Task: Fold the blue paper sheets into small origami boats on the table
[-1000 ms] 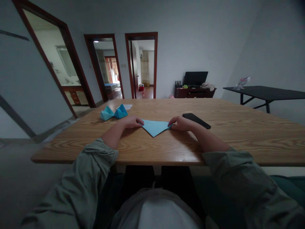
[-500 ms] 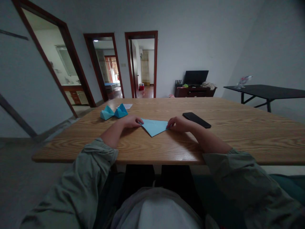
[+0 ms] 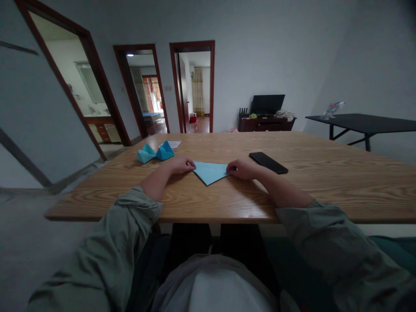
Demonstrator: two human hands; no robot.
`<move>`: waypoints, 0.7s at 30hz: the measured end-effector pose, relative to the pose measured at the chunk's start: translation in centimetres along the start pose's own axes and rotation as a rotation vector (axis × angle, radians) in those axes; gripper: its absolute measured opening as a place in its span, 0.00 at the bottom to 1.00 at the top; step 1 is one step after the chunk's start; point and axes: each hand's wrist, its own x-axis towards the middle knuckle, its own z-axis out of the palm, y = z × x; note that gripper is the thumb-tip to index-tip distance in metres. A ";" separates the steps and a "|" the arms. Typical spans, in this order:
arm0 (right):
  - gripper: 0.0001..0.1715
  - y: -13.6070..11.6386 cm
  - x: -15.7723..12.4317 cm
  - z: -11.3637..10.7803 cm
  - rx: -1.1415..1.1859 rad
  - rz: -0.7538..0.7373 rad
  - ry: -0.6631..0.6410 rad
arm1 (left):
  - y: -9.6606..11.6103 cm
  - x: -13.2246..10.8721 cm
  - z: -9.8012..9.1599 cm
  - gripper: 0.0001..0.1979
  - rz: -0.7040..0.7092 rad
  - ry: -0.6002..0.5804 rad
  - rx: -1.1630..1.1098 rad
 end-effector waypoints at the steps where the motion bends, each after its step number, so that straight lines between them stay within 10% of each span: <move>1: 0.11 0.0 0.0 0.1 0.008 0.006 -0.006 | 0.2 0.0 0.0 0.16 -0.004 0.005 0.016; 21: 0.11 -1.6 0.2 1.4 -0.263 0.157 0.157 | 2.0 -1.0 0.8 0.11 0.051 0.205 0.347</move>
